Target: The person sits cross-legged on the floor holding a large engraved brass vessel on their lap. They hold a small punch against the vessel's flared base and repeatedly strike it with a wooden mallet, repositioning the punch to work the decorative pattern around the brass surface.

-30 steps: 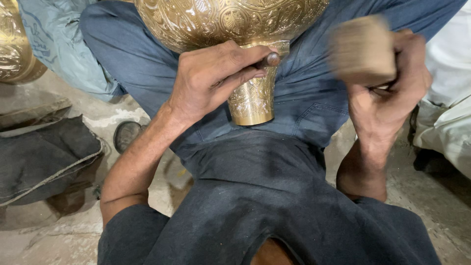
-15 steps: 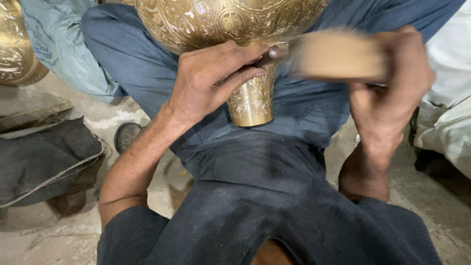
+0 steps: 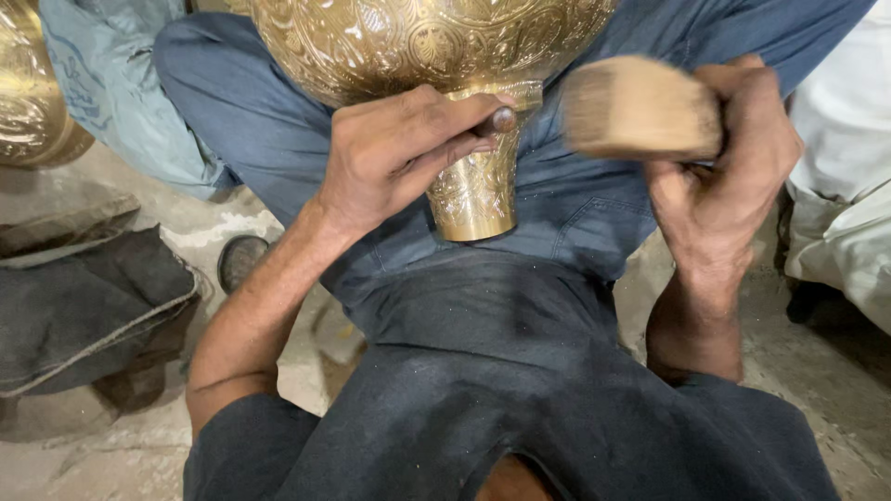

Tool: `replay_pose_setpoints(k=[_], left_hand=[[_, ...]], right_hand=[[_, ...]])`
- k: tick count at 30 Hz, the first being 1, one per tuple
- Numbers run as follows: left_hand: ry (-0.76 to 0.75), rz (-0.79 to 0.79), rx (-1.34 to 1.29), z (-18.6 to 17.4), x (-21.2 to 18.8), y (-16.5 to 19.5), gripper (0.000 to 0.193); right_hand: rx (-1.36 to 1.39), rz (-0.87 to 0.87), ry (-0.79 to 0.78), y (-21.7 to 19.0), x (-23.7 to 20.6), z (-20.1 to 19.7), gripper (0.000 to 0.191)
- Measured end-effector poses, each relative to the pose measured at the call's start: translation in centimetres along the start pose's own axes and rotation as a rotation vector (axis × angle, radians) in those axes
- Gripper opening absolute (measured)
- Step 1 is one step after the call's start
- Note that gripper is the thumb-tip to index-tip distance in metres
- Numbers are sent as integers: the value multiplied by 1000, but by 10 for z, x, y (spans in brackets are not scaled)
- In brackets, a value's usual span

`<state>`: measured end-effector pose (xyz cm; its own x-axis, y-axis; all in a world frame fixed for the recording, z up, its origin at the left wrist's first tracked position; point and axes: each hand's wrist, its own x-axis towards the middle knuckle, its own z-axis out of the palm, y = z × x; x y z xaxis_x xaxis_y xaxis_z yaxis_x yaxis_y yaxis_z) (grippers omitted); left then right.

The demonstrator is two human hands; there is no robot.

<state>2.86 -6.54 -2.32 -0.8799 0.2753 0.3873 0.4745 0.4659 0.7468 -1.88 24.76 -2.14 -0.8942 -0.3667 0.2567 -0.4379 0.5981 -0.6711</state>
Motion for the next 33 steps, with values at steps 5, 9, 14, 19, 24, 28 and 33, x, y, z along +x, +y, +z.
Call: replay_pose_setpoints(k=[5,9,14,19,24,28,33], left_hand=[[4,19,8,-1,-1,-2,35],[-1,-5,-11,-2,-2,0,36],[-14,-40,-9,-3,-1,0,34],[-1,-39,-22,-5,0,1,38],[-13,-56,-26,-7,-1,3,34],[-9,-24,9,-6,0,-3,35],[-5,18,-12,-2,-2,-6,34]], right_hand=[[-180,-141,-24,-2,8,4,17],[-460,-283,33,-6,15,1,17],[-580,-271,-96,-14,20,-9,21],[-579,-303,-164,-21,20,-16,34],[-63,-66,-107,-22,19,-16,33],[-128,-105,-140,-19,17,-15,35],[86,-58,-146,-14,15,-15,30]])
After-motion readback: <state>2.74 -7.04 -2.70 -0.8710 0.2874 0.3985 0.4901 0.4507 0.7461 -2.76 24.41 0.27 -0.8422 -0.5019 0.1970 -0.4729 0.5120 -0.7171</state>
